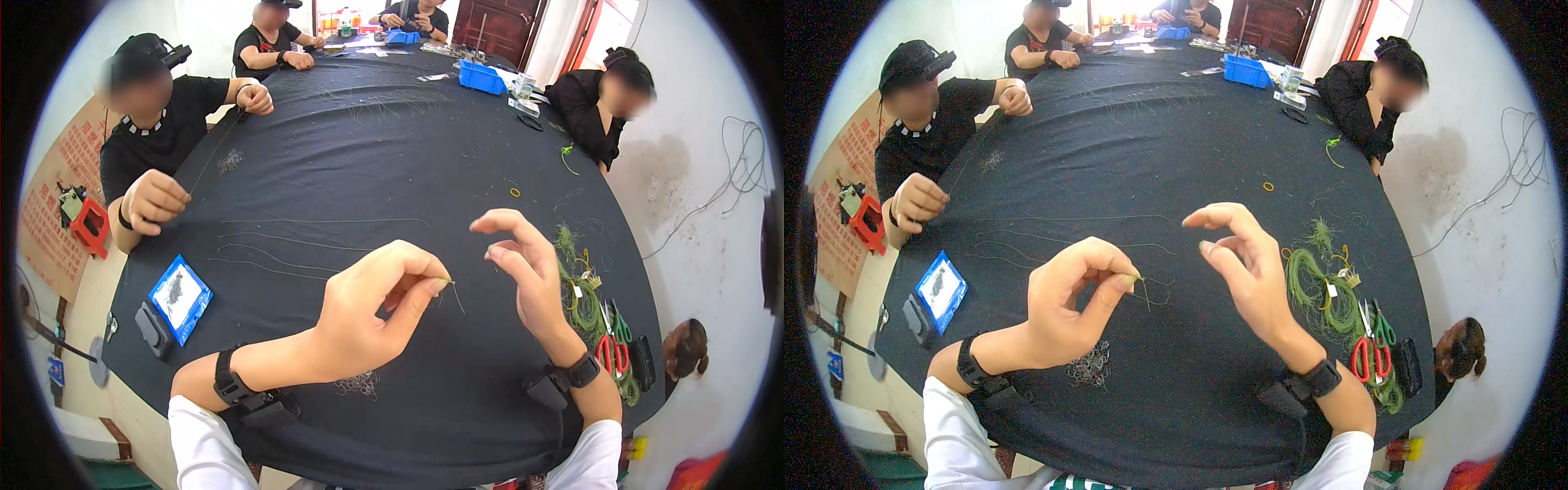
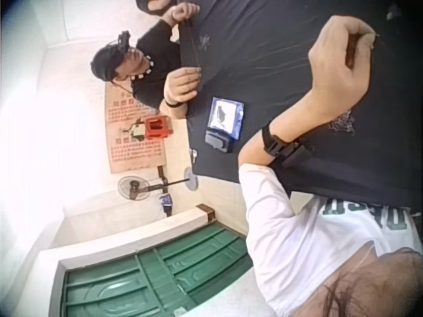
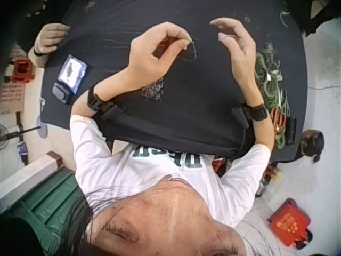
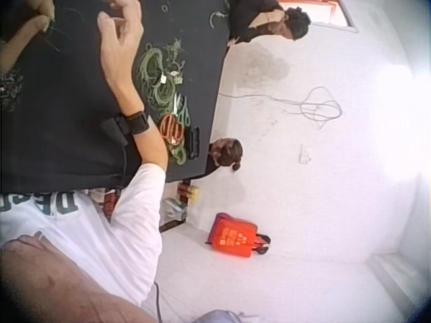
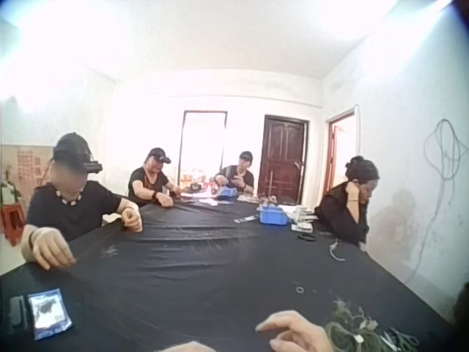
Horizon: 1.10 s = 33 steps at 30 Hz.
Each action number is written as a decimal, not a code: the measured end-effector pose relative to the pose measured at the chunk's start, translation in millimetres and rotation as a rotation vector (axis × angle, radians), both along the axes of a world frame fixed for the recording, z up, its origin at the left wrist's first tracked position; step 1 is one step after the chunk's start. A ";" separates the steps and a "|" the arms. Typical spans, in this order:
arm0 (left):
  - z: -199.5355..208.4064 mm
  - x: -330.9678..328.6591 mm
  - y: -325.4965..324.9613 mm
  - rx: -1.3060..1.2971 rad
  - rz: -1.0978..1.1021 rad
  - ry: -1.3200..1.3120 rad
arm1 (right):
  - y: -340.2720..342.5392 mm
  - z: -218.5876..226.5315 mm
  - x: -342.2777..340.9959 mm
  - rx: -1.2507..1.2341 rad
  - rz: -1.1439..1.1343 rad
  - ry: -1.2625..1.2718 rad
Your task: Assembling fishing line rigs with small lead weights and connectors.
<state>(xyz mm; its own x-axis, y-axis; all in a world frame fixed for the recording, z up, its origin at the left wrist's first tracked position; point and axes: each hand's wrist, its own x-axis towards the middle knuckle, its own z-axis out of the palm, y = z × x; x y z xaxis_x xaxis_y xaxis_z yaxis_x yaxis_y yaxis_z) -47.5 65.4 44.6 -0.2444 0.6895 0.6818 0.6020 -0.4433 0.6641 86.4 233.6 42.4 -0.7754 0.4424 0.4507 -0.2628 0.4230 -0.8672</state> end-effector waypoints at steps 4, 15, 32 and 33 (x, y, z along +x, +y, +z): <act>0.4 0.3 3.1 0.121 0.034 0.159 | -29.2 19.8 9.7 -0.138 0.238 -0.164; -4.1 2.1 5.2 0.075 0.081 0.126 | -26.9 19.8 9.9 0.122 0.166 -0.161; -4.3 -0.4 5.7 -0.078 0.079 0.104 | -24.5 18.9 12.8 -0.431 0.252 -0.162; -6.7 -2.5 7.4 -0.015 0.074 0.154 | -22.8 18.9 13.4 -0.430 0.267 -0.147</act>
